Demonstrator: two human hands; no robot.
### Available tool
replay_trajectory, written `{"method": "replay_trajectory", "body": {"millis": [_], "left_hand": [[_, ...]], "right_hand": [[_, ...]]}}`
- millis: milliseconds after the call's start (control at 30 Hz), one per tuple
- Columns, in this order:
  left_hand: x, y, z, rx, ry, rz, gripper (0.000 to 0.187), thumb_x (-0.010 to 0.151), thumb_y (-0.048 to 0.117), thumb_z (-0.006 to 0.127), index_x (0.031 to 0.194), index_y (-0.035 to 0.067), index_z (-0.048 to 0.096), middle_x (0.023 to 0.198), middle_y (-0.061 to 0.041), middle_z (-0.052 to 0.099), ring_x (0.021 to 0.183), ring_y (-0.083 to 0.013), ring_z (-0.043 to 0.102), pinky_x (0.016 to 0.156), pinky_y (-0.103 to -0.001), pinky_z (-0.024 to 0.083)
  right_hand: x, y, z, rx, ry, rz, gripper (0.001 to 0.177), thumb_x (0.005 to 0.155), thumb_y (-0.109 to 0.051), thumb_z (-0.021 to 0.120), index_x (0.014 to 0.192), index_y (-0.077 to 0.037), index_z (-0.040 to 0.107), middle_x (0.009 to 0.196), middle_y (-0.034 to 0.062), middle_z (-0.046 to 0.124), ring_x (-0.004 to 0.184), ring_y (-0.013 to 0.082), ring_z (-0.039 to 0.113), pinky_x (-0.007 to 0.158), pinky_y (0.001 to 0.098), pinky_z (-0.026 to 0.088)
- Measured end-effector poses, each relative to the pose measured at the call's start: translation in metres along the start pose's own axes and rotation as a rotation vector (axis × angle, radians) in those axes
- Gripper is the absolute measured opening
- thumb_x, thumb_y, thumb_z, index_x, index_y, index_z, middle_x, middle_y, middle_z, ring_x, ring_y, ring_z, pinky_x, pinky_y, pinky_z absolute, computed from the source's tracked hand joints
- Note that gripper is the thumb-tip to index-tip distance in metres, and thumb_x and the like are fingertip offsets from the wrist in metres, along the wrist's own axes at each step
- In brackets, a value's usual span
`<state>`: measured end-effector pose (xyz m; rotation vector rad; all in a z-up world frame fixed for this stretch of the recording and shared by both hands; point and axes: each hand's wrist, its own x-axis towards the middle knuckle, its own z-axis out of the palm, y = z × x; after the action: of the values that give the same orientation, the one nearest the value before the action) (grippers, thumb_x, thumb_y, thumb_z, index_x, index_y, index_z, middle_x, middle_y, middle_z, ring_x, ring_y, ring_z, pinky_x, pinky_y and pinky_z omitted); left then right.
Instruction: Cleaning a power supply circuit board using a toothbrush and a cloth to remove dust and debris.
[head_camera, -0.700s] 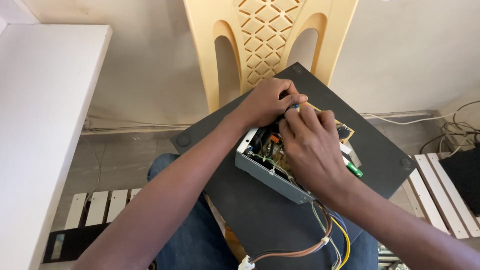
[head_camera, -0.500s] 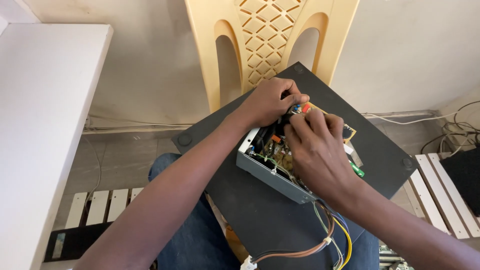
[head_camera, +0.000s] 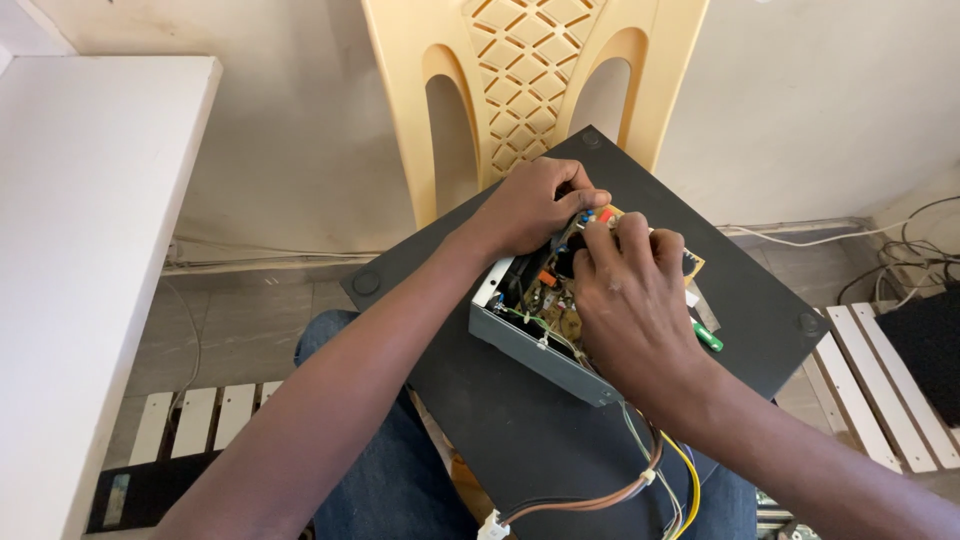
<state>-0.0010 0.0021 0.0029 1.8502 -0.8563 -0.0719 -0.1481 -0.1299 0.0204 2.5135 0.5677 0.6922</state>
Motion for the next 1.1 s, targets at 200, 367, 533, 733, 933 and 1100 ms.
{"method": "replay_trajectory", "body": {"millis": [200, 367, 533, 733, 933, 1100], "left_hand": [[-0.001, 0.002, 0.0, 0.005, 0.012, 0.007, 0.038, 0.09, 0.048, 0.066, 0.088, 0.011, 0.076, 0.073, -0.012, 0.074, 0.079, -0.034, 0.076, 0.071, -0.044, 0.057], [0.0, -0.001, 0.001, -0.005, 0.003, 0.014, 0.035, 0.091, 0.045, 0.066, 0.088, 0.011, 0.075, 0.071, -0.013, 0.072, 0.075, -0.0328, 0.074, 0.068, -0.043, 0.055], [0.0, -0.001, 0.0, -0.025, 0.001, 0.012, 0.033, 0.092, 0.043, 0.066, 0.089, 0.011, 0.075, 0.071, -0.012, 0.072, 0.073, -0.0292, 0.073, 0.067, -0.041, 0.055], [-0.003, 0.008, 0.001, 0.051, -0.042, -0.052, 0.035, 0.091, 0.048, 0.06, 0.077, 0.016, 0.061, 0.069, 0.004, 0.059, 0.063, -0.0097, 0.051, 0.061, -0.031, 0.038], [-0.003, 0.009, 0.0, 0.079, -0.044, -0.046, 0.036, 0.092, 0.049, 0.058, 0.08, 0.016, 0.063, 0.077, 0.001, 0.068, 0.07, -0.0137, 0.06, 0.064, -0.034, 0.042], [-0.003, 0.009, 0.0, 0.054, -0.049, -0.059, 0.039, 0.09, 0.054, 0.058, 0.077, 0.017, 0.06, 0.07, 0.004, 0.061, 0.063, -0.0112, 0.053, 0.061, -0.032, 0.039]], "right_hand": [[-0.002, 0.002, 0.002, -0.037, -0.067, -0.015, 0.009, 0.093, -0.01, 0.066, 0.087, -0.007, 0.071, 0.092, 0.0037, 0.05, 0.09, 0.0223, 0.042, 0.075, 0.0397, 0.026], [0.0, 0.004, -0.003, 0.005, -0.036, -0.005, 0.003, 0.087, -0.011, 0.07, 0.085, -0.009, 0.072, 0.093, 0.0045, 0.052, 0.091, 0.0238, 0.043, 0.077, 0.0408, 0.028], [-0.013, 0.017, 0.01, 0.219, 0.083, 0.001, 0.004, 0.085, -0.01, 0.066, 0.087, -0.011, 0.069, 0.098, 0.0038, 0.053, 0.098, 0.0271, 0.046, 0.084, 0.0434, 0.031], [-0.013, 0.031, -0.025, 0.538, 0.253, 0.052, 0.014, 0.099, -0.002, 0.069, 0.112, -0.004, 0.069, 0.108, 0.0119, 0.056, 0.098, 0.0333, 0.046, 0.082, 0.0465, 0.04], [-0.006, 0.051, -0.029, 0.646, 0.214, 0.012, 0.06, 0.078, 0.022, 0.061, 0.134, 0.001, 0.061, 0.107, 0.0192, 0.054, 0.095, 0.0392, 0.056, 0.082, 0.0481, 0.052], [0.0, 0.065, -0.039, 0.725, 0.056, 0.009, 0.066, 0.07, 0.022, 0.055, 0.129, -0.004, 0.066, 0.125, 0.0194, 0.048, 0.114, 0.0362, 0.062, 0.092, 0.0433, 0.054]]}}
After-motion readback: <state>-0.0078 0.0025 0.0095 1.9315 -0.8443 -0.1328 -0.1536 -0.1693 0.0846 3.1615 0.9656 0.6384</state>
